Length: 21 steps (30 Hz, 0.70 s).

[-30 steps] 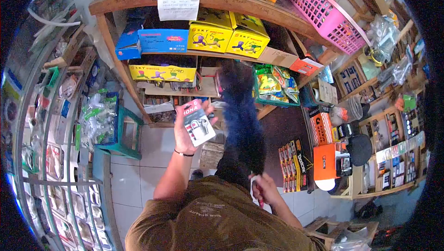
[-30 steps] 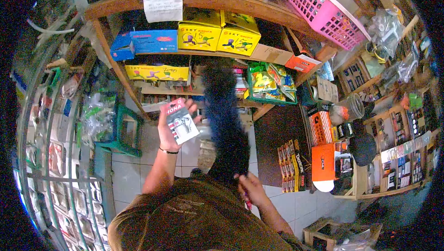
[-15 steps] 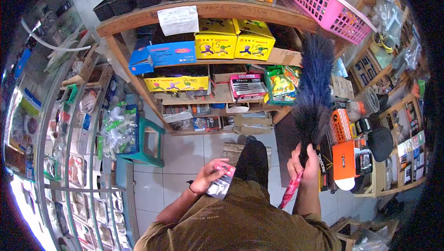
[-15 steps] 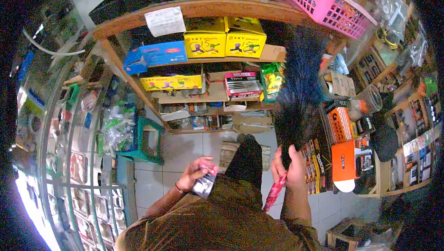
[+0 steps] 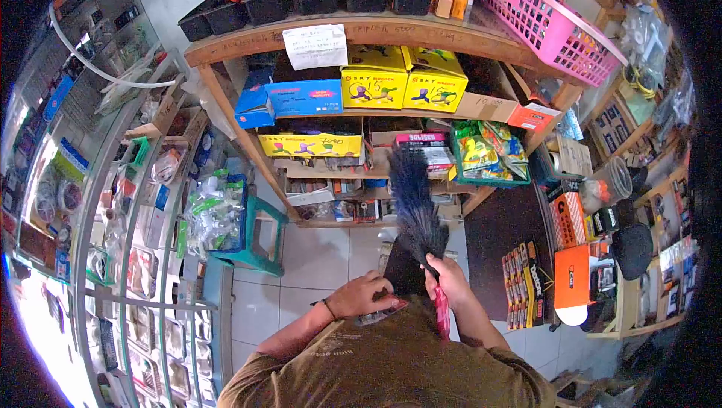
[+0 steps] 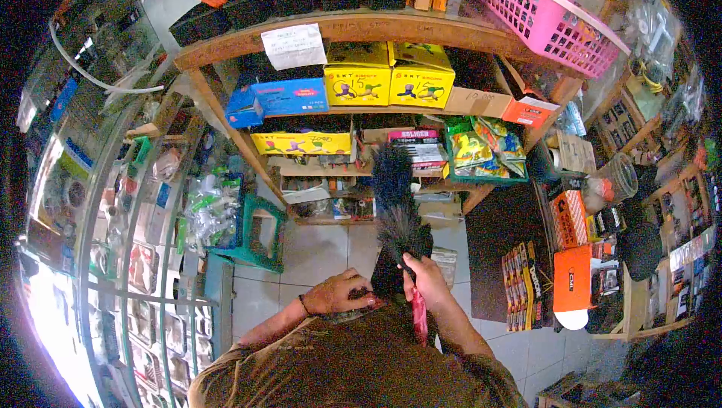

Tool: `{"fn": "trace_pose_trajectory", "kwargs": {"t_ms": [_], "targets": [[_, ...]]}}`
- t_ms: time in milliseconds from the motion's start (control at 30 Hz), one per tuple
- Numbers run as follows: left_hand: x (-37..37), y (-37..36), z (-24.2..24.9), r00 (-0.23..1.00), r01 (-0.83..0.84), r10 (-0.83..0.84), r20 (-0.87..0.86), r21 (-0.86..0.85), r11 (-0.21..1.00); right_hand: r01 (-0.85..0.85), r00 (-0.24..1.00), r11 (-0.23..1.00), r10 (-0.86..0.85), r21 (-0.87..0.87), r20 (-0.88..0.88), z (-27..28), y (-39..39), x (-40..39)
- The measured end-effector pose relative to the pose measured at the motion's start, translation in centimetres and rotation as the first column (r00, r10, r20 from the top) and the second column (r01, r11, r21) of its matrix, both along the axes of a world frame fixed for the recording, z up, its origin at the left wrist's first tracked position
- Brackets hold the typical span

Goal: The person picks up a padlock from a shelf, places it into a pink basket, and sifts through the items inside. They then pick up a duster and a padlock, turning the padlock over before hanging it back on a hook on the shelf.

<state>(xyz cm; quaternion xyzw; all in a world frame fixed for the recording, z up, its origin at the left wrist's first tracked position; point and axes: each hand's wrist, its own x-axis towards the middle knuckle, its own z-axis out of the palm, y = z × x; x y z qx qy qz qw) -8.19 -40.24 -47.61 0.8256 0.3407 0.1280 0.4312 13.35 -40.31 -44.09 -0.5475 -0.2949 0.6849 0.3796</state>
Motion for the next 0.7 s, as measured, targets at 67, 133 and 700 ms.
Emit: {"fn": "trace_pose_trajectory", "kwargs": {"t_ms": [67,133,700], "targets": [[-0.5,0.3,1.0,0.994,0.101,-0.104,-0.043,-0.068,0.993,0.042,0.999,0.998,-0.042,-0.048,-0.005,-0.9,0.2,-0.3],[-0.9,0.4,1.1,0.976,0.194,-0.205,-0.078,-0.134,0.972,0.071,0.997,0.991,-0.075,-0.11,-0.036,-1.5,0.5,-0.7],[-0.6,1.3,-5.1,0.899,0.202,0.243,0.365,-0.836,0.51,0.108,0.989,0.988,-0.095,-0.113,0.113,3.2,-4.4,-2.3]]}}
